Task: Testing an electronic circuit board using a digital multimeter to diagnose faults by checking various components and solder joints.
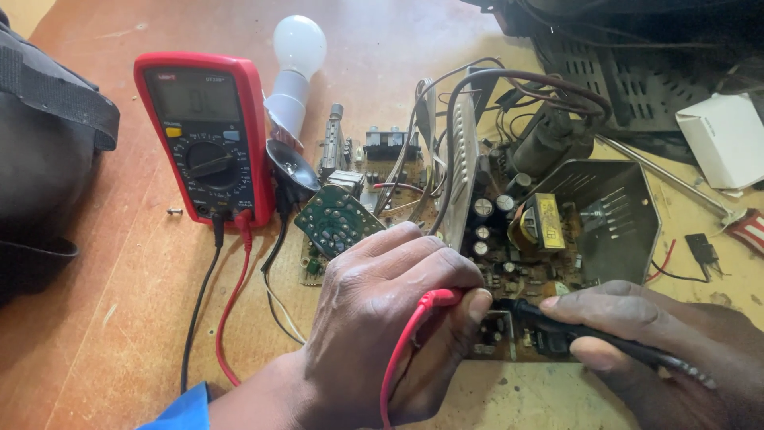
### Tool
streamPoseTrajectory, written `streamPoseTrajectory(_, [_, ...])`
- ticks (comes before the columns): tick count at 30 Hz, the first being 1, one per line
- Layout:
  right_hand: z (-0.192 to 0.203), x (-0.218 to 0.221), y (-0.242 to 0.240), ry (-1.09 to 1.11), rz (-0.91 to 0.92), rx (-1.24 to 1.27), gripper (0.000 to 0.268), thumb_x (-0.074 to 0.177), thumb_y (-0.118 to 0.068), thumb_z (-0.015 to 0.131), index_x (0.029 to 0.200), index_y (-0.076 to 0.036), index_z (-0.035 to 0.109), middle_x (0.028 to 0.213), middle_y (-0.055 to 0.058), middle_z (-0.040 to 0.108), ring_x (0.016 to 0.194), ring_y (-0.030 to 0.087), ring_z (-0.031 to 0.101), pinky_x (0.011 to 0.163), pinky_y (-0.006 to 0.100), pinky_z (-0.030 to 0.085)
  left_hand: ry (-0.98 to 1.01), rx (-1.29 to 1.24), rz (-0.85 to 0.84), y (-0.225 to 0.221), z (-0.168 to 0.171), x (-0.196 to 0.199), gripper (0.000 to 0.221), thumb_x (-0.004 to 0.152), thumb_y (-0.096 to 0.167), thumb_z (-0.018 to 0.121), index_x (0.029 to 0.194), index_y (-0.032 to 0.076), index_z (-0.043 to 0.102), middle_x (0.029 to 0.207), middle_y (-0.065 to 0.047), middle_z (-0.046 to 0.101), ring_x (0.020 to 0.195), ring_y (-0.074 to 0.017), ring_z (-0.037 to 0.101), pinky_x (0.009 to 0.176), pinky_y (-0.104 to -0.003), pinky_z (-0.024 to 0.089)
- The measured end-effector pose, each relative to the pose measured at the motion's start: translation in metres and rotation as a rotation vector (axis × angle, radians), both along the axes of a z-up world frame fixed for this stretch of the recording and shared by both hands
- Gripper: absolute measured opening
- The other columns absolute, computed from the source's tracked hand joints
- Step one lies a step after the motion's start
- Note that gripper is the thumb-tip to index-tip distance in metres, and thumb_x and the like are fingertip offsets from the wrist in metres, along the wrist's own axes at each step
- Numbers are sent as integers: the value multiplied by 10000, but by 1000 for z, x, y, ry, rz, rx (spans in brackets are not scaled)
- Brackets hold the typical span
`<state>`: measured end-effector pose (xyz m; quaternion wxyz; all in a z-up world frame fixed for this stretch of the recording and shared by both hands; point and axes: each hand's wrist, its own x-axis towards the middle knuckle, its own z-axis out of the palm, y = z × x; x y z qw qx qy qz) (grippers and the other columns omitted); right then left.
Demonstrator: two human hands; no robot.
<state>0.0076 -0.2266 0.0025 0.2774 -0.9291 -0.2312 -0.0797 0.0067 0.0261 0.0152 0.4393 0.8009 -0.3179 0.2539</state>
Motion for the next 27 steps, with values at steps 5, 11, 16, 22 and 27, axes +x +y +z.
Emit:
streamPoseTrajectory(5, [0,-1,10,-45,35,100,291,857,-301,612,1000,-132,800,971,17,844,803,103,832,687,222,584,14,-9,-5,1,-1,-1,260,1036,166,427,847,42,554,753,-89,592,641,-290,516,667,-374,442])
streamPoseTrajectory(11, [-4,-2,11,-70,8,172,276,854,-248,626,1008,-87,788,971,53,829,797,111,814,715,214,573,16,-9,-17,1,-1,0,293,1048,192,402,854,38,559,757,-96,599,643,-295,525,666,-384,439])
streamPoseTrajectory(16, [4,-6,21,-87,-36,139,285,857,-282,617,985,-103,799,961,42,825,801,116,804,709,234,568,16,-6,-18,1,-1,0,332,1060,215,376,846,39,559,752,-96,599,639,-296,526,665,-386,440])
streamPoseTrajectory(22, [-3,-3,14,-76,-19,153,313,867,-295,601,1018,-96,791,942,27,832,773,103,801,694,221,571,24,1,-21,1,-4,0,311,1055,214,386,855,42,550,753,-90,579,651,-293,515,663,-382,432])
streamPoseTrajectory(27, [-5,-4,15,-65,-32,196,290,862,-252,615,991,-58,787,977,46,831,877,138,815,799,240,587,16,-14,-21,1,-4,0,303,1054,200,381,843,41,530,749,-87,564,648,-287,504,675,-377,428])
